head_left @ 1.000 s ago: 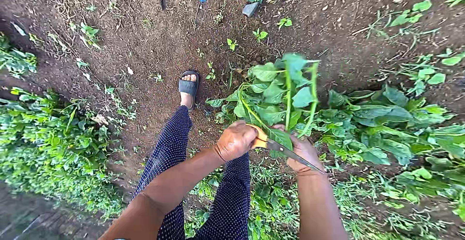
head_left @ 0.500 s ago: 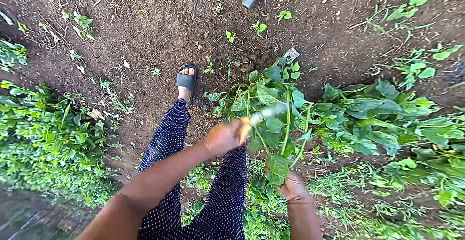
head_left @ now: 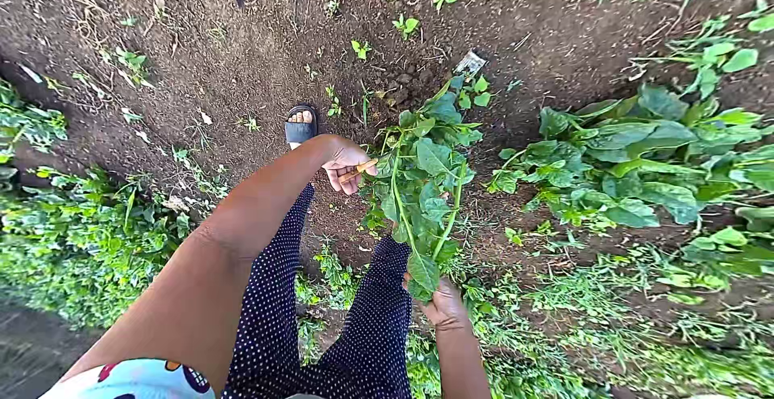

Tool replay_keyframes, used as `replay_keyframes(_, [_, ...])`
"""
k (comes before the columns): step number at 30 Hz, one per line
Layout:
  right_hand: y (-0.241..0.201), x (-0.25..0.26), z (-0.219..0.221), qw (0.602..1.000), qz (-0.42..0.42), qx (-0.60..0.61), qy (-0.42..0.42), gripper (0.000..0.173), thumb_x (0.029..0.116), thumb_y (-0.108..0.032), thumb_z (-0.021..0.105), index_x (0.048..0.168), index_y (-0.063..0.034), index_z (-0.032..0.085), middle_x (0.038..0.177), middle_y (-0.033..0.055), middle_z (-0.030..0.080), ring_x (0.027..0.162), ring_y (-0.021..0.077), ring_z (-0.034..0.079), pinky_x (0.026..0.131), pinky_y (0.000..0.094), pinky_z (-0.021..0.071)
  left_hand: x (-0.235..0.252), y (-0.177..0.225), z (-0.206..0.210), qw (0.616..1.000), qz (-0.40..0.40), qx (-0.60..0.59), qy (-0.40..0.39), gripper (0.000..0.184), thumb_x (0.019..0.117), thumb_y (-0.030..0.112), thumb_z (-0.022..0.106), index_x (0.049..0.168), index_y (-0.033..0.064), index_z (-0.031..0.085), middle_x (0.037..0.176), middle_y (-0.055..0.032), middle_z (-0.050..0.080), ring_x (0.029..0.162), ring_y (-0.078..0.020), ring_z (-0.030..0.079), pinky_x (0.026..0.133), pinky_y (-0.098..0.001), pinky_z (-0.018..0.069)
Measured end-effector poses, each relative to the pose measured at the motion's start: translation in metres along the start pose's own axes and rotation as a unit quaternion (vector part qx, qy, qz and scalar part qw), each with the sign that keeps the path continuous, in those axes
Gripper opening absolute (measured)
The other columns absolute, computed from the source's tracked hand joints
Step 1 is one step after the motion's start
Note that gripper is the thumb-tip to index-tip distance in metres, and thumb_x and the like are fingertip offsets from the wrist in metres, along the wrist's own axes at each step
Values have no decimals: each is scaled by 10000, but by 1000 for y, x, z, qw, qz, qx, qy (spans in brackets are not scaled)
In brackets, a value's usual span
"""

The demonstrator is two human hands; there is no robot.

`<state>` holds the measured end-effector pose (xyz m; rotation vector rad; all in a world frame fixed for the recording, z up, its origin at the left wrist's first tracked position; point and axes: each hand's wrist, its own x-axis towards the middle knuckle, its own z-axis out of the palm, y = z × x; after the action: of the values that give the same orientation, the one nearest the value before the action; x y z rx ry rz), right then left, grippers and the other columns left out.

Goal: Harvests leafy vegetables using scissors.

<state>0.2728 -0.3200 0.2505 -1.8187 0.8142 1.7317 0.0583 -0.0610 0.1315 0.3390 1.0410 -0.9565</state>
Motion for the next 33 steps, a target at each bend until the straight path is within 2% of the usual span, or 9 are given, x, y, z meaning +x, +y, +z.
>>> replay_keyframes(4, [-3, -6, 10, 998, -17, -58, 21, 251, 1046, 18, 312, 1096, -95, 530, 829, -4, 716, 727, 84, 713, 652, 263, 613, 14, 14, 4, 999, -13, 27, 14, 417, 1074, 411, 494, 948, 36, 628, 770, -68, 650, 627, -152, 617, 631, -319, 526])
replay_keyframes(7, [-5, -11, 17, 996, -34, -78, 24, 264, 1019, 73, 361, 1014, -91, 568, 790, -20, 721, 709, 53, 706, 660, 240, 609, 18, 22, 9, 998, -32, 36, 31, 396, 1056, 403, 534, 931, 40, 627, 742, -61, 636, 606, -148, 608, 624, -317, 529])
replay_keyframes(12, [-4, -15, 20, 993, -29, -102, 55, 211, 1020, 79, 414, 1001, -75, 556, 780, -14, 687, 700, 48, 684, 653, 230, 594, 13, 28, 18, 996, -33, 70, 54, 271, 1057, 273, 544, 949, 50, 653, 707, -45, 638, 557, -131, 601, 580, -293, 523])
replay_keyframes(17, [4, -39, 26, 993, -8, -110, 50, 179, 1010, 74, 443, 1055, -56, 558, 803, 7, 691, 711, 72, 688, 657, 258, 599, 6, 10, 11, 986, 22, 132, 95, 325, 1094, 238, 445, 1158, -8, 648, 951, -138, 715, 777, -218, 678, 742, -412, 560])
replay_keyframes(19, [8, -57, 24, 997, 1, -74, 26, 187, 1024, 44, 415, 1094, -58, 555, 830, 22, 704, 737, 95, 698, 678, 278, 606, -1, -18, 8, 983, 95, 87, 129, 335, 1100, 239, 446, 1168, -31, 633, 911, -141, 709, 707, -192, 653, 672, -375, 548])
replay_keyframes(25, [41, -129, 61, 992, 15, 71, -103, 296, 1055, -109, 314, 1099, -54, 601, 913, 88, 745, 816, 192, 733, 753, 340, 616, -116, -111, 67, 971, 227, -24, 69, 361, 1079, 201, 535, 1367, -14, 523, 1105, -137, 693, 911, -198, 700, 806, -381, 592])
replay_keyframes(27, [57, -156, 87, 980, -23, 120, -156, 221, 1030, -183, 443, 1094, -66, 619, 956, 99, 749, 866, 209, 737, 787, 357, 616, -157, -130, 94, 967, 247, -29, 58, 385, 1060, 233, 580, 1344, -23, 544, 1123, -147, 690, 951, -213, 695, 852, -397, 582])
replay_keyframes(29, [73, -178, 114, 963, -63, 169, -203, 282, 894, -296, 723, 1073, -81, 686, 978, 113, 756, 890, 224, 739, 799, 371, 618, -190, -146, 108, 955, 281, -55, 82, 404, 1046, 247, 607, 1330, -36, 551, 1135, -158, 698, 988, -227, 709, 888, -407, 586])
replay_keyframes(33, [98, -211, 157, 939, -129, 184, -262, 372, 829, -292, 802, 1113, -83, 683, 1030, 127, 758, 912, 220, 744, 806, 371, 624, -254, -169, 115, 920, 351, -81, 151, 394, 998, 206, 683, 1272, -57, 577, 1067, -148, 705, 939, -203, 714, 896, -379, 590])
